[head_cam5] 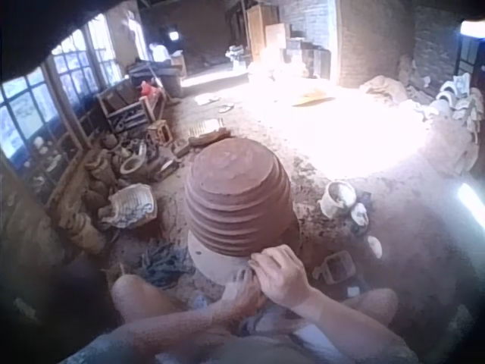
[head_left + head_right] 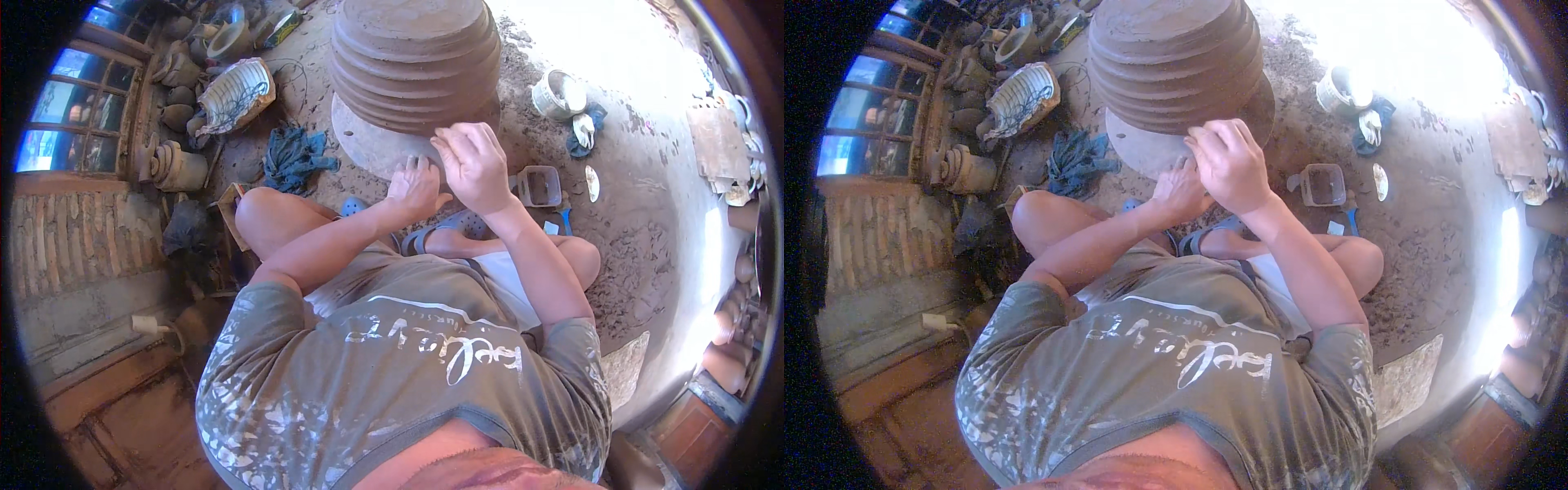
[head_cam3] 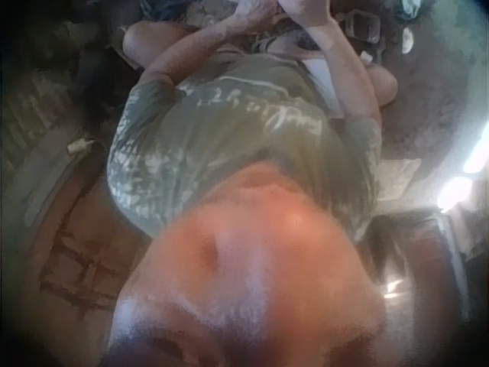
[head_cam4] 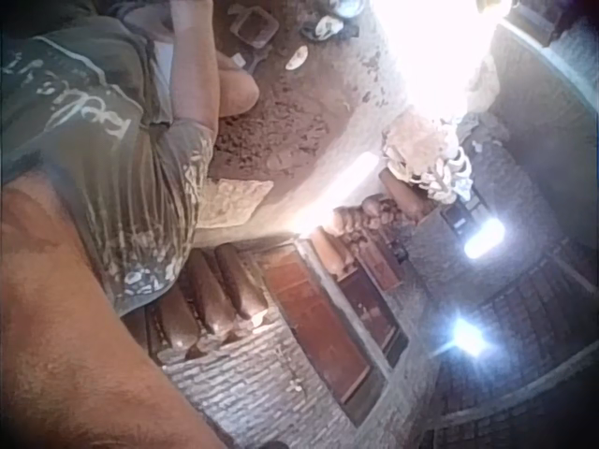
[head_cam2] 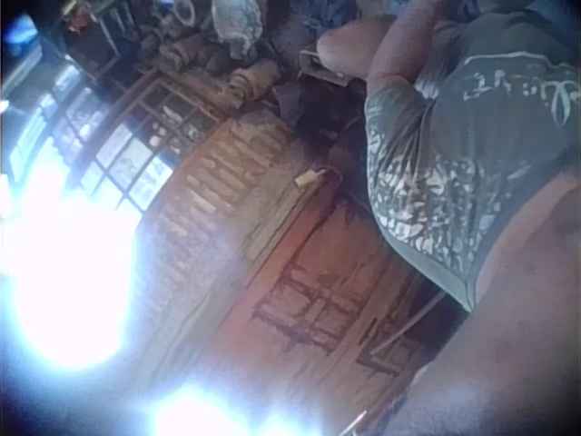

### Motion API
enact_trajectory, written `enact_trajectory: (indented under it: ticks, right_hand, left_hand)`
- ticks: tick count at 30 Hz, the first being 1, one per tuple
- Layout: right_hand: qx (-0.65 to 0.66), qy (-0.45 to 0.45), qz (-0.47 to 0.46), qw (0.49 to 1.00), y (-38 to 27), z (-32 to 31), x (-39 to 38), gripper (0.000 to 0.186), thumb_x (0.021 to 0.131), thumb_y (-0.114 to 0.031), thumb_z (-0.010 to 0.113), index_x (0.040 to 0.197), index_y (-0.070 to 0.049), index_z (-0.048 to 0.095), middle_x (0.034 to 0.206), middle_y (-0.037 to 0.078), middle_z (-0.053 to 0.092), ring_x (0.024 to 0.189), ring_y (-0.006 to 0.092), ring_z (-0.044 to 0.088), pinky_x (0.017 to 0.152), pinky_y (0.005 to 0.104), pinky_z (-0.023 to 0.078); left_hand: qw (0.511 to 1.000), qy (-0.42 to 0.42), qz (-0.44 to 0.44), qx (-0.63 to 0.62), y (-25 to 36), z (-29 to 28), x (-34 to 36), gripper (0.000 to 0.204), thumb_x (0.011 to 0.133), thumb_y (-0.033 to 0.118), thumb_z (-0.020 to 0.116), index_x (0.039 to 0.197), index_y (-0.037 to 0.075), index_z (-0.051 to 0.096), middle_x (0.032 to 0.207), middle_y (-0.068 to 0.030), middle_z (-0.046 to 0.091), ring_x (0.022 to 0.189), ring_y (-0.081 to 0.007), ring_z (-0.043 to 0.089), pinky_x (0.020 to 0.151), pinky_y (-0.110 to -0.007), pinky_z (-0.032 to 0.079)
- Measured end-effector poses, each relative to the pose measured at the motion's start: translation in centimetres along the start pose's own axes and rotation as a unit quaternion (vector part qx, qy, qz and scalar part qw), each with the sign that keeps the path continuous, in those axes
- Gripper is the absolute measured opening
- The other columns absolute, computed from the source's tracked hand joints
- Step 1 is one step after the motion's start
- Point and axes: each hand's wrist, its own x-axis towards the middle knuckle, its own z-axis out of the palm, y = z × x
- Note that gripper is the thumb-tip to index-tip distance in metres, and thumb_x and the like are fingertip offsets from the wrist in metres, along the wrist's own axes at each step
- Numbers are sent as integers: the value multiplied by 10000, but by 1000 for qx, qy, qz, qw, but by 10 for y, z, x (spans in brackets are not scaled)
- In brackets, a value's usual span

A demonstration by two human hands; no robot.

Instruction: The person shapes a large clay vessel by hand, repeatedly smoothing and refining the horizontal ridges on its exterior while sitting near the base.

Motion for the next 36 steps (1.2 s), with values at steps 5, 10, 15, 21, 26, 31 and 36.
enact_trajectory:
  ticks: [5,10,15,21,26,31,36]
  right_hand:
    - [-84,-24,-117,989,-2,12,16,242,751,-72,794,992,-83,777,988,38,681,941,244,669,802,380,560]
    - [-142,-50,-165,975,4,20,24,241,755,-165,749,984,-94,773,974,14,670,934,207,652,789,357,534]
    - [-145,-67,-211,964,11,20,27,236,774,-187,714,976,-80,773,988,2,685,905,188,634,751,348,498]
    - [-124,-71,-229,963,21,10,28,238,772,-145,723,988,-64,781,978,-3,696,820,167,612,676,343,467]
    - [-97,-39,-240,965,32,9,28,222,766,-112,745,979,-63,783,976,-7,701,758,153,597,621,321,453]
    - [-87,-39,-250,964,39,6,28,196,774,-118,756,965,-83,786,963,-25,701,724,144,586,582,311,443]
    - [-99,-41,-258,960,51,-7,27,153,788,-132,764,938,-111,783,957,-41,703,697,139,585,565,307,442]
  left_hand:
    - [996,59,41,49,-20,32,12,423,895,340,785,1150,7,729,1148,-238,683,1075,-378,706,866,-493,579]
    - [991,-20,70,116,-30,11,13,208,855,215,762,991,57,772,1011,-173,713,921,-323,755,793,-452,602]
    - [980,12,124,153,-53,6,-1,181,819,152,755,968,50,765,1023,-195,705,934,-317,756,760,-428,606]
    - [977,11,117,176,-90,-3,-13,193,811,135,748,982,48,757,1175,-205,698,1049,-327,737,950,-478,571]
    - [969,-59,82,224,-125,-24,-17,244,885,126,686,1121,93,738,1413,-99,634,1261,-250,655,1073,-496,493]
    - [972,-42,94,209,-179,-29,-7,209,887,120,666,1078,122,751,1389,-98,676,1169,-261,714,1112,-516,477]
    - [965,-81,88,233,-213,-42,9,132,914,173,682,1024,149,751,1216,-90,733,1032,-276,757,1116,-495,473]
